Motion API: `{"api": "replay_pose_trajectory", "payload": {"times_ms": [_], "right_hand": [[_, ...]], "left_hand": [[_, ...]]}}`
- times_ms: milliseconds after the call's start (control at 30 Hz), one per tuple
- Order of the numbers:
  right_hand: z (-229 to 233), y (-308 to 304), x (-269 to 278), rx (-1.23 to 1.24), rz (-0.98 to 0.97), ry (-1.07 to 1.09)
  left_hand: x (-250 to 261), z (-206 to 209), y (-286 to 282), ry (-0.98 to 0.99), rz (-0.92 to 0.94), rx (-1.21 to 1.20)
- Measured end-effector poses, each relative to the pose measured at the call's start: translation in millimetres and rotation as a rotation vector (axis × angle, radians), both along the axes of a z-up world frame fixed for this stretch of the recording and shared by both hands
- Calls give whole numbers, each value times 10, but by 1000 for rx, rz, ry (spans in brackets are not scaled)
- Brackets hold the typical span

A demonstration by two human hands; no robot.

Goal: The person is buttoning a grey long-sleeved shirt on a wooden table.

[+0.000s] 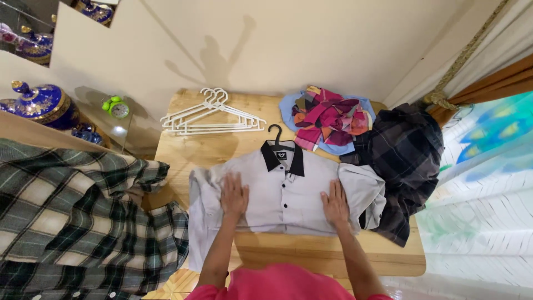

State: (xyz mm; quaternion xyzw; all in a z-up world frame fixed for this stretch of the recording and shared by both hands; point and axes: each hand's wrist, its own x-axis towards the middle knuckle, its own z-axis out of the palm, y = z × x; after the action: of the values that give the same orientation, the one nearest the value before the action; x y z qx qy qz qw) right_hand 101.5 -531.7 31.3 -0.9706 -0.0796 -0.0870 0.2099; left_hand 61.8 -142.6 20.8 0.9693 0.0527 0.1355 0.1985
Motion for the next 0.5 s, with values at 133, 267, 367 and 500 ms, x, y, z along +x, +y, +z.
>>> {"api": "replay_pose_trajectory", "payload": {"times_ms": [133,267,367,500], "right_hand": [[71,63,-57,-69,-92,51],[23,81,-57,-83,-114,52],[-43,59,-40,-118,-115,38],[32,84,-70,-96,-107,31]], "left_hand": [[31,19,-34,-5,218,-17],[26,8,-5,0,229,4],[52,13,-1,38,231,5],[49,-32,13,90,235,17]]}}
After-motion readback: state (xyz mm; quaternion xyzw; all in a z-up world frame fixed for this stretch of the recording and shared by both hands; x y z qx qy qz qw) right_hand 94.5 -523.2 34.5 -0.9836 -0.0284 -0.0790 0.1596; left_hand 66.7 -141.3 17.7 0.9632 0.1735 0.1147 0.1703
